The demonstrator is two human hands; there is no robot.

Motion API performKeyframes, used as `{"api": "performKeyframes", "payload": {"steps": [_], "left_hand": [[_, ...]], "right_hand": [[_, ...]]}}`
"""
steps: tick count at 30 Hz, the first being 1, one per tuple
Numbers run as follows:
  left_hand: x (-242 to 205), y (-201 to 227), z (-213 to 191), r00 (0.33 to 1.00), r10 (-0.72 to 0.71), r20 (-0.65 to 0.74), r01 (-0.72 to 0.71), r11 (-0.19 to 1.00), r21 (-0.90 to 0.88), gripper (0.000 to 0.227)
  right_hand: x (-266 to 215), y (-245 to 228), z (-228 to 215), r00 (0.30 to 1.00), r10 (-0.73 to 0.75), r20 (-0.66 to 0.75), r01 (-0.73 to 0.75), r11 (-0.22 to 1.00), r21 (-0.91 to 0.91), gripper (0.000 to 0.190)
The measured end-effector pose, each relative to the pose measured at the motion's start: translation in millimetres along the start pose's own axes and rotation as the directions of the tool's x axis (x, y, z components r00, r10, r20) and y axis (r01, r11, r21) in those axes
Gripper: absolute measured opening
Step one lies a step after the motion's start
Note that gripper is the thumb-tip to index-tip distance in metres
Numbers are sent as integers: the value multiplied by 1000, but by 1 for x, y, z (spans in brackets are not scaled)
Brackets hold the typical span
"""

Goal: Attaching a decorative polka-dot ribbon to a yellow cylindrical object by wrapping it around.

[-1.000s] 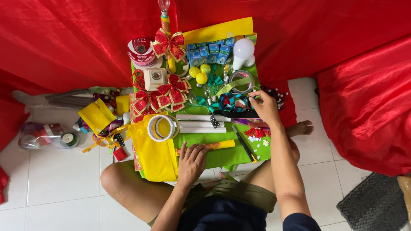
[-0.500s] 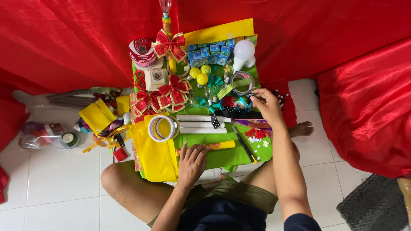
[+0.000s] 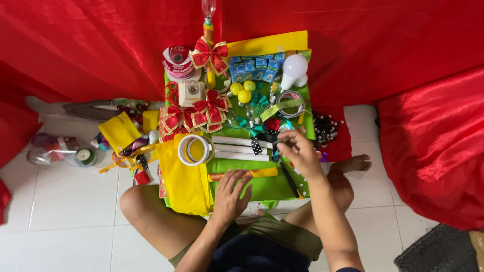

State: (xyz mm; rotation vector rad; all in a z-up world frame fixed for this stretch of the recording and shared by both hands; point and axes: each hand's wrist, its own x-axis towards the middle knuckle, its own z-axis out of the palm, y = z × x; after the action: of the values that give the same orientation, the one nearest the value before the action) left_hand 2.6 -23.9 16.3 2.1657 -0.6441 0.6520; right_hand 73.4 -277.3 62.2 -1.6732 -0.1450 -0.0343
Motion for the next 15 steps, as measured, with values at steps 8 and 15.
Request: {"api": "performKeyframes", "payload": {"steps": [8,15], "left_hand": [[-1,6,23,823,-530,205,467,426,-775,23],[-23,0,30,616,-714,334,564,103,-819,4]], "right_hand": [[-34,-41,73,991,-89,102,89,996,3,34],[-58,-26,68,998,-46,-38,45,998,-36,37]]}}
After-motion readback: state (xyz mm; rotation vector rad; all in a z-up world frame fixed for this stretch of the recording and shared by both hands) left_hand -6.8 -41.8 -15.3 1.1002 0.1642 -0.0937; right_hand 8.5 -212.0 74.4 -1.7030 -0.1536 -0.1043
